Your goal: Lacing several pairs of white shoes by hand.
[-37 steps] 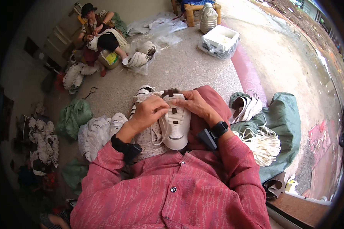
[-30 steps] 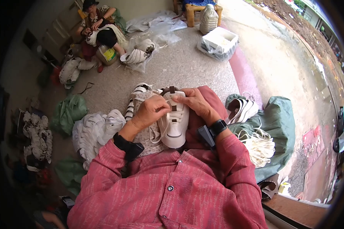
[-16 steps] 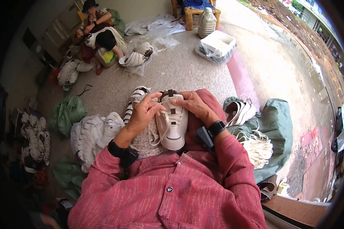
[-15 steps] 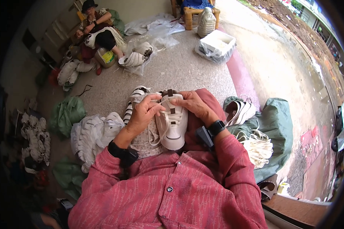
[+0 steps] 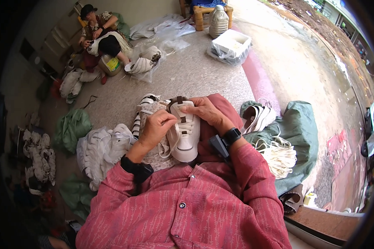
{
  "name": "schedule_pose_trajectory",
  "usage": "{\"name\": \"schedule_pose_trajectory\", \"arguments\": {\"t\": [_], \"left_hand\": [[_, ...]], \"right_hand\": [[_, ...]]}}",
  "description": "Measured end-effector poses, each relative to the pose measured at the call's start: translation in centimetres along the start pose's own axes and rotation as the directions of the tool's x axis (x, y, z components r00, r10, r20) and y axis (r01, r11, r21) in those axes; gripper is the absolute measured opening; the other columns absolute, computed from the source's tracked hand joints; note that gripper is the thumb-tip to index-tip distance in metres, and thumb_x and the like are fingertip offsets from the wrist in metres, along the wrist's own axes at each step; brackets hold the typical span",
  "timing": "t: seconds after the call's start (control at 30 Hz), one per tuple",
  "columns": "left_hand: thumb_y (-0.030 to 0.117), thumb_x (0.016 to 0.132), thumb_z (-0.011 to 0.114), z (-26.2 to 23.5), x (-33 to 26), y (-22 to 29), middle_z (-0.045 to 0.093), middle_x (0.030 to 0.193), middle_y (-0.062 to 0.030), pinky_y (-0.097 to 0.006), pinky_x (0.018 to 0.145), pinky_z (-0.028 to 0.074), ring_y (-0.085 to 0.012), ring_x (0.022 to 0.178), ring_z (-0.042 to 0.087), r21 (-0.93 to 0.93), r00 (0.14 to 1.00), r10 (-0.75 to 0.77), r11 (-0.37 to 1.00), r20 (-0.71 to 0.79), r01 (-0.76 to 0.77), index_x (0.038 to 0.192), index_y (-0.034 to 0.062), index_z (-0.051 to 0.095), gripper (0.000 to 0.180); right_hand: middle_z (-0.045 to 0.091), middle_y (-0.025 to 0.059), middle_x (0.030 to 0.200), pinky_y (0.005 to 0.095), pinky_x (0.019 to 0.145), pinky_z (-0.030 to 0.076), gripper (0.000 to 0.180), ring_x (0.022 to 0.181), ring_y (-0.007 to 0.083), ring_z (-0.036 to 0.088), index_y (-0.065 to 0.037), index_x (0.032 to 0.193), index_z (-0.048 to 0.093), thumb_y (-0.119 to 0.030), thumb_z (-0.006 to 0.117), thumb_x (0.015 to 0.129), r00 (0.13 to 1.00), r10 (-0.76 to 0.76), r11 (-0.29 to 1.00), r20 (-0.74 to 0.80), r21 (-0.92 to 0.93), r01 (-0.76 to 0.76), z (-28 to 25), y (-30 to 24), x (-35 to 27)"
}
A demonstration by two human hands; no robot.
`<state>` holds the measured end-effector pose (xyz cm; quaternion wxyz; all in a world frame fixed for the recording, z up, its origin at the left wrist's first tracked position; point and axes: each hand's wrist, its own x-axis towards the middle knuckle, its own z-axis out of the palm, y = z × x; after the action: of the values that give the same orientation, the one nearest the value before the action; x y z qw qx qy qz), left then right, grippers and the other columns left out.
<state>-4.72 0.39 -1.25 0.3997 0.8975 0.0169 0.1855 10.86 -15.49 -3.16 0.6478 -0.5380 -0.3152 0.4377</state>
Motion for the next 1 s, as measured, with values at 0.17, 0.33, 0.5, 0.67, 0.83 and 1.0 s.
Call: {"name": "schedule_pose_trajectory", "arguments": {"t": [0.17,0.33,0.5,0.67,0.83,1.0], "left_hand": [[0.007,0.085,0.064,-0.1,0.5,-0.1,0.06,0.082,-0.0104,-0.033,0.069,0.047,-0.0238,0.076,0.06,0.063,0.999,-0.008,0.998,0.05,0.004,0.087,-0.0001,0.065,0.008],[0.01,0.086,0.061,0.0,1.3,-0.3,0.059,0.081,-0.011,-0.033,0.069,0.046,-0.0241,0.076,0.059,0.114,0.994,-0.001,0.993,0.108,-0.011,0.085,-0.0011,0.063,0.011],[0.008,0.087,0.063,0.8,1.3,-0.7,0.058,0.08,-0.0058,-0.029,0.067,0.045,-0.0142,0.075,0.057,-0.164,0.993,-0.04,0.985,0.108,0.058,0.087,-0.0023,0.062,0.01],[0.007,0.088,0.065,1.2,0.7,-0.5,0.061,0.079,-0.0011,-0.024,0.063,0.044,-0.0083,0.07,0.055,-0.194,0.993,-0.099,0.975,0.07,0.11,0.089,-0.0007,0.064,0.008],[0.0,0.086,0.066,1.3,0.4,0.0,0.062,0.081,0.0009,-0.019,0.063,0.045,-0.0048,0.07,0.056,-0.426,0.965,-0.253,0.868,0.063,0.255,0.104,0.0012,0.06,0.019],[-0.002,0.085,0.065,2.0,1.1,0.4,0.062,0.084,0.0004,-0.019,0.064,0.046,-0.0049,0.071,0.057,-0.459,0.972,-0.231,0.861,0.033,0.22,0.104,0.0007,0.059,0.019]], "right_hand": [[0.069,-0.0007,0.091,0.0212,0.07,0.048,0.033,0.078,0.006,0.061,0.0,0.113,0.067,-0.022,0.07,0.088,1.0,0.001,1.0,0.004,-0.016,-0.001,0.1,-0.3,-0.1],[0.068,-0.0021,0.089,0.0221,0.073,0.047,0.023,0.079,0.0051,0.059,-0.002,0.104,0.068,-0.022,0.066,0.092,1.0,-0.003,1.0,0.006,-0.004,0.003,0.3,-0.2,-0.1],[0.068,-0.0015,0.091,0.0221,0.075,0.048,0.025,0.081,0.0052,0.06,-0.002,0.106,0.067,-0.022,0.066,0.092,1.0,0.01,0.999,0.008,-0.034,-0.01,0.0,-0.2,0.0],[0.068,-0.0015,0.091,0.0216,0.073,0.048,0.025,0.08,0.0047,0.059,-0.001,0.106,0.067,-0.022,0.066,0.092,0.999,0.027,0.999,0.019,-0.027,-0.026,-0.2,-0.1,0.1],[0.069,0.0,0.09,0.0219,0.069,0.05,0.025,0.076,0.006,0.061,0.001,0.106,0.068,-0.019,0.068,0.09,1.0,-0.012,1.0,0.005,0.002,0.012,-0.3,0.2,0.3],[0.069,-0.0002,0.09,0.0216,0.068,0.05,0.026,0.075,0.0059,0.061,0.001,0.107,0.068,-0.018,0.069,0.09,1.0,-0.004,1.0,0.001,-0.005,0.004,-0.4,0.3,0.4]]}}
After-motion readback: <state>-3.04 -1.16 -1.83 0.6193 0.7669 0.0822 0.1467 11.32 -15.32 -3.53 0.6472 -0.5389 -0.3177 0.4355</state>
